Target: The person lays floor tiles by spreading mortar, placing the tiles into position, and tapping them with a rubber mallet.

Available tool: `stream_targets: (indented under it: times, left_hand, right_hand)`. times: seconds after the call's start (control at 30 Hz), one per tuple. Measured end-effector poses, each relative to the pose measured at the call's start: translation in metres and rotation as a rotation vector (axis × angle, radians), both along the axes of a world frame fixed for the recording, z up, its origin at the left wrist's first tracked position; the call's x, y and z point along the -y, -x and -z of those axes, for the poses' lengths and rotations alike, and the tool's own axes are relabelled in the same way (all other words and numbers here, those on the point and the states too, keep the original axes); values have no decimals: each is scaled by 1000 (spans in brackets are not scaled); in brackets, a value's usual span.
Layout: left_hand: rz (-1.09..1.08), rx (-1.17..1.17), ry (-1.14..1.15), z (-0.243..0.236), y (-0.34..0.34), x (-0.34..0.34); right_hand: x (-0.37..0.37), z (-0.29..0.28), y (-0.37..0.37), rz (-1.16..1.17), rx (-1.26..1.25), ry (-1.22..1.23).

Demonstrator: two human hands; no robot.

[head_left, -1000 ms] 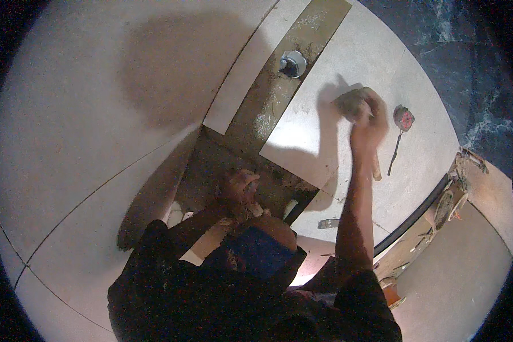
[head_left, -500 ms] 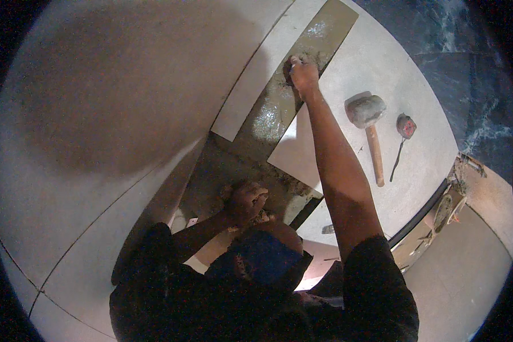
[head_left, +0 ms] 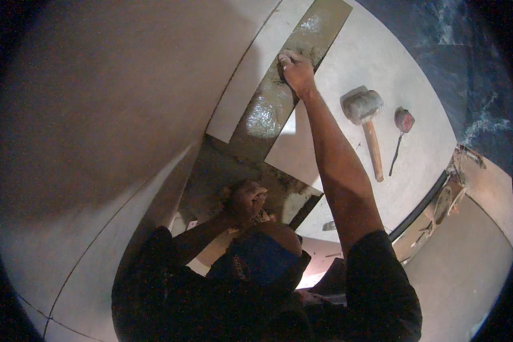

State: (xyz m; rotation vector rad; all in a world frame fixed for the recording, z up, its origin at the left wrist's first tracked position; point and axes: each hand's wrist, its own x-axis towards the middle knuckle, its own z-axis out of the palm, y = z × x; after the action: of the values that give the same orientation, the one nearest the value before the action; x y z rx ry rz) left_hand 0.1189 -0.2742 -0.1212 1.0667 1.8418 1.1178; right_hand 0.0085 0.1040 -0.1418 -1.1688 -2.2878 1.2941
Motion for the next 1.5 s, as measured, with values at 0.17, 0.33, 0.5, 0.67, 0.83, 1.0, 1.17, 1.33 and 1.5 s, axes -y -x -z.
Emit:
stream_targets:
  times: [0.17,0.33,0.5,0.67,0.83,1.0,1.17,1.33,1.5]
  left_hand:
    - [16,18,-22,-4,6,1]
    - [14,-15,-31,-15,10,-7]
    - [9,-2,37,-34,19,-12]
    - [-17,38,20,-26,13,-9]
    - [13,12,-10,-7,8,-2]
    - [-11,-24,2,-3,3,3]
    - [20,-13,140,-14,2,2]
    - [119,60,213,-13,-3,23]
    - [539,-235,454,-8,14,78]
  right_hand:
    - [-5,-17,-1,-189,112,-3]
    - [-8,-12,-3,-152,174,13]
    - [-11,-16,-3,-354,218,41]
    - [-10,-19,-1,-479,264,-168]
    - [0,-22,-2,-499,269,-188]
    - [19,-45,0,-567,288,-164]
    - [48,-77,-35,-537,-47,-39]
    - [87,-77,-90,-436,-162,432]
    - [121,-123,-158,-63,-285,1097]
